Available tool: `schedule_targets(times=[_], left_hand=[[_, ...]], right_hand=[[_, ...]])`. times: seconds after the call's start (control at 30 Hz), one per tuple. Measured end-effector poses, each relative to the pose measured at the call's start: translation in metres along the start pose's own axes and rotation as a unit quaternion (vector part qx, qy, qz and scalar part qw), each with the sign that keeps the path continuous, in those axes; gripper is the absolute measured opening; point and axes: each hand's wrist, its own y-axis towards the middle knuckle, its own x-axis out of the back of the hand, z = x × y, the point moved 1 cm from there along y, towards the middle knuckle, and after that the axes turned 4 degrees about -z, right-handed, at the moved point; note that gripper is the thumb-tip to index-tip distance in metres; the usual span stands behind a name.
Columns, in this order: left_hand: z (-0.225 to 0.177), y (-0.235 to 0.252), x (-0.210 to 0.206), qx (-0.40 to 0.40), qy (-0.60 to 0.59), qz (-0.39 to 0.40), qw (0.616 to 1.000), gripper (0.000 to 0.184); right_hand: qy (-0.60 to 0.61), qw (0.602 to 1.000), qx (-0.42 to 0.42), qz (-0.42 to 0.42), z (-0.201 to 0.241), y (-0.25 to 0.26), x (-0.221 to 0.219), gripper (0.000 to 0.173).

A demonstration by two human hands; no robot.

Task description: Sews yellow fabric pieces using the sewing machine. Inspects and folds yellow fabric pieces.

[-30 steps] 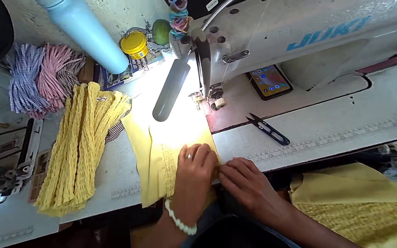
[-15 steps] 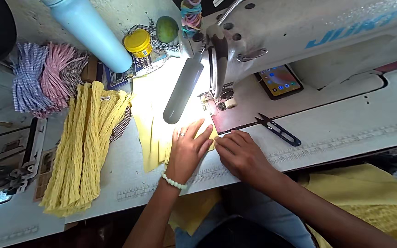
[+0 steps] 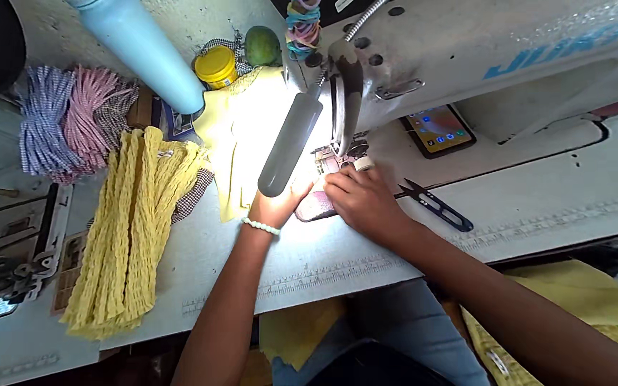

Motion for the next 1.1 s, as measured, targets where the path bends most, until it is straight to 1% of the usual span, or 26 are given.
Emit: schedule_targets(times=[0.07,0.17,0.23,0.3,0.33,0.43,0.5,0.63,0.7,0.73,0.77,0.83,0.87,0.9,0.97,1.0,1.03,1.1], left_hand=[[0.015,0.005,-0.003,0.014,-0.016,-0.008,1.000,0.041],[0.038,0.015,-0.006,0.022,-0.002,0.001,1.000,0.059],[0.045,0.022,-0.006,0.030,0.002,0.011,0.999,0.065],[0.044,0.029,-0.004,0.048,0.013,0.035,0.998,0.061],[0.043,0.031,-0.003,0.044,0.011,0.039,0.998,0.060],[0.036,0.033,0.001,0.006,0.001,0.021,1.000,0.049],[0.036,0.034,-0.001,0.010,0.002,0.021,1.000,0.044],[0.041,0.036,-0.007,0.072,0.033,0.058,0.995,0.039],[0.028,0.024,0.002,0.116,0.019,0.035,0.992,0.036],[0.023,0.022,0.004,0.113,0.019,0.019,0.993,0.036],[0.018,0.024,0.005,0.083,0.027,0.004,0.996,0.037],[0.003,0.028,0.007,-0.012,0.048,-0.041,0.998,0.036],[-0.007,0.031,0.010,-0.034,0.077,-0.048,0.995,0.036],[-0.014,0.033,0.013,-0.036,0.095,-0.050,0.994,0.036],[-0.015,0.034,0.010,-0.019,0.086,-0.044,0.995,0.028],[-0.009,0.034,0.003,0.015,0.050,-0.031,0.998,0.024],[-0.002,0.034,-0.005,0.054,0.024,-0.013,0.998,0.024],[0.010,0.037,-0.019,0.117,0.027,0.012,0.993,0.031]], right_hand=[[0.000,1.000,-0.009,0.005,-0.004,0.004,-0.003,0.015],[-0.008,1.000,-0.021,0.008,-0.007,0.004,-0.006,0.018],[-0.013,1.000,-0.026,0.009,-0.007,0.003,-0.005,0.021],[-0.015,0.999,-0.028,0.008,-0.006,0.001,-0.005,0.024],[-0.014,0.999,-0.029,0.007,-0.007,0.000,-0.005,0.024],[-0.008,0.999,-0.043,0.005,-0.006,0.000,-0.006,0.026],[-0.004,0.999,-0.052,0.003,-0.006,0.000,-0.007,0.025],[0.019,0.996,-0.081,-0.011,-0.011,-0.005,-0.001,0.024],[0.033,0.993,-0.106,-0.048,-0.016,-0.011,0.010,0.025],[0.039,0.990,-0.121,-0.062,-0.018,-0.016,0.020,0.026],[0.042,0.987,-0.138,-0.068,-0.022,-0.023,0.030,0.028],[0.038,0.982,-0.174,-0.067,-0.027,-0.043,0.053,0.029],[0.028,0.978,-0.193,-0.068,-0.030,-0.054,0.063,0.029],[0.018,0.975,-0.209,-0.068,-0.031,-0.065,0.072,0.031],[-0.001,0.972,-0.229,-0.058,-0.032,-0.084,0.079,0.042],[-0.005,0.972,-0.230,-0.056,-0.030,-0.091,0.079,0.045],[-0.010,0.972,-0.227,-0.059,-0.029,-0.095,0.077,0.044],[-0.034,0.975,-0.208,-0.075,-0.024,-0.094,0.072,0.036]])
